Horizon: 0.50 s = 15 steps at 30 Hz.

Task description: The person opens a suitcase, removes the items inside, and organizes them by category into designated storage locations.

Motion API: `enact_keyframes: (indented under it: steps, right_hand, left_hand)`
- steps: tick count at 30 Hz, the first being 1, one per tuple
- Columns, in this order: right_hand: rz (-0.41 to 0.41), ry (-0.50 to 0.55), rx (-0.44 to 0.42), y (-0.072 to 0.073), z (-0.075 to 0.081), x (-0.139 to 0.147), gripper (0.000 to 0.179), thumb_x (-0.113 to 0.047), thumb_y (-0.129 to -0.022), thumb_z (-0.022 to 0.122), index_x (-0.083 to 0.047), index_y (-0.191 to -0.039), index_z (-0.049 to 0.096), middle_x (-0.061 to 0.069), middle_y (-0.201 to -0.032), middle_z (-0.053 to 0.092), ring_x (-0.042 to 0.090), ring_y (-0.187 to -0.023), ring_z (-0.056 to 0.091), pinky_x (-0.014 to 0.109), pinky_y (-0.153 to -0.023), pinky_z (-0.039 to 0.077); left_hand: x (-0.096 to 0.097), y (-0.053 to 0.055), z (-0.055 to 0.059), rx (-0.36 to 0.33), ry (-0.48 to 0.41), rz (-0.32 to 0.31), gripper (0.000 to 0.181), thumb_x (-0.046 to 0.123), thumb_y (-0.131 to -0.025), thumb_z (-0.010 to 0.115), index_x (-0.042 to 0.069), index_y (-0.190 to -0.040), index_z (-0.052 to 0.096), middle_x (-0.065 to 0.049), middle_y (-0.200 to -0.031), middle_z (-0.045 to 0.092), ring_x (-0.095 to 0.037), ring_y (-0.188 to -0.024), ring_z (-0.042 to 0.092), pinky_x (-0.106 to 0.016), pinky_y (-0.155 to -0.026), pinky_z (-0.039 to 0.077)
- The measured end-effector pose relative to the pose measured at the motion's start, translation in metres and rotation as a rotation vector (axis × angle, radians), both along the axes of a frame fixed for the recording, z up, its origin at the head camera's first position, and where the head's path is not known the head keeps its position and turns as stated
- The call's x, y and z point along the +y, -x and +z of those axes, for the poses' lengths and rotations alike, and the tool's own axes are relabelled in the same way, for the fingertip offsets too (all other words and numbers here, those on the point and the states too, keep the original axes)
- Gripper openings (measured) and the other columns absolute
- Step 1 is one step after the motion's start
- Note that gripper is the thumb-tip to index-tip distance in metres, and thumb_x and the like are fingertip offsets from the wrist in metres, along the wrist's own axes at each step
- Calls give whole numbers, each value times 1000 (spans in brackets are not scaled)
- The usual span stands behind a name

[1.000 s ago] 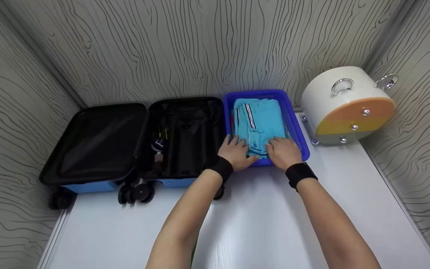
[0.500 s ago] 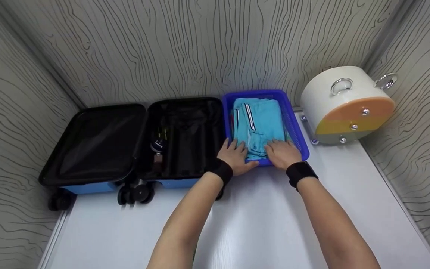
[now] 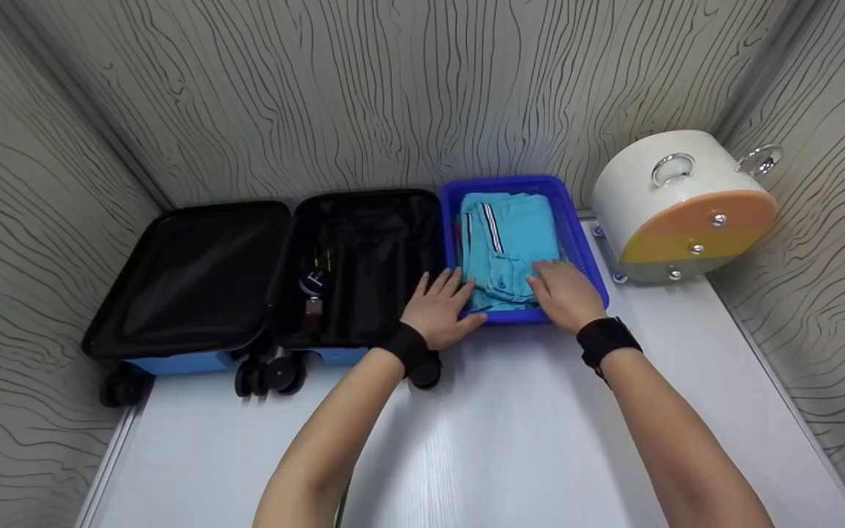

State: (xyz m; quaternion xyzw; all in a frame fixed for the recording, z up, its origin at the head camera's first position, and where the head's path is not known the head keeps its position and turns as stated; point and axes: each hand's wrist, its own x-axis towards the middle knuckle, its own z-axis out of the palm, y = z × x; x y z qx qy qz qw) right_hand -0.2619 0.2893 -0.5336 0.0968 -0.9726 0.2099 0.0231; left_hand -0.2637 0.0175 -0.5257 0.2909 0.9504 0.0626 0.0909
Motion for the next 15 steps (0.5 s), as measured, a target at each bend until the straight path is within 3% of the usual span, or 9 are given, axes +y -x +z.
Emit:
enact_keyframes:
  steps: [3,8,11,15]
  right_hand:
    - [13,-31,133,3,11,9,52,-32,-111,43,4,-149,49,27,-151,47,46,-146,31,56,-121,17]
    - [-71,-90,318,11,42,36,51,-28,-109,44,3,-150,46,27,-155,41,44,-149,24,53,-124,10]
    - [-152,-117,368,14,66,59,54,-27,-108,43,1,-154,40,26,-160,33,43,-152,16,50,-124,2]
    - [-275,-119,370,15,95,90,59,-27,-108,41,-2,-160,28,25,-166,18,42,-155,3,50,-123,-8]
  left_hand:
    - [-23,-3,-1,17,-18,12,79,70,-103,28,24,-165,15,-4,-171,10,-23,-157,4,-50,-124,-2]
    - [-69,-13,-4,68,-72,33,79,66,-104,31,18,-165,17,-8,-170,14,-29,-157,7,-54,-123,-1]
    - [-97,-22,-9,93,-98,72,78,64,-105,34,16,-164,21,-12,-169,17,-32,-156,10,-57,-123,2]
    - [-131,-35,-20,130,-145,152,75,62,-105,37,12,-161,33,-17,-165,29,-36,-153,21,-59,-122,8]
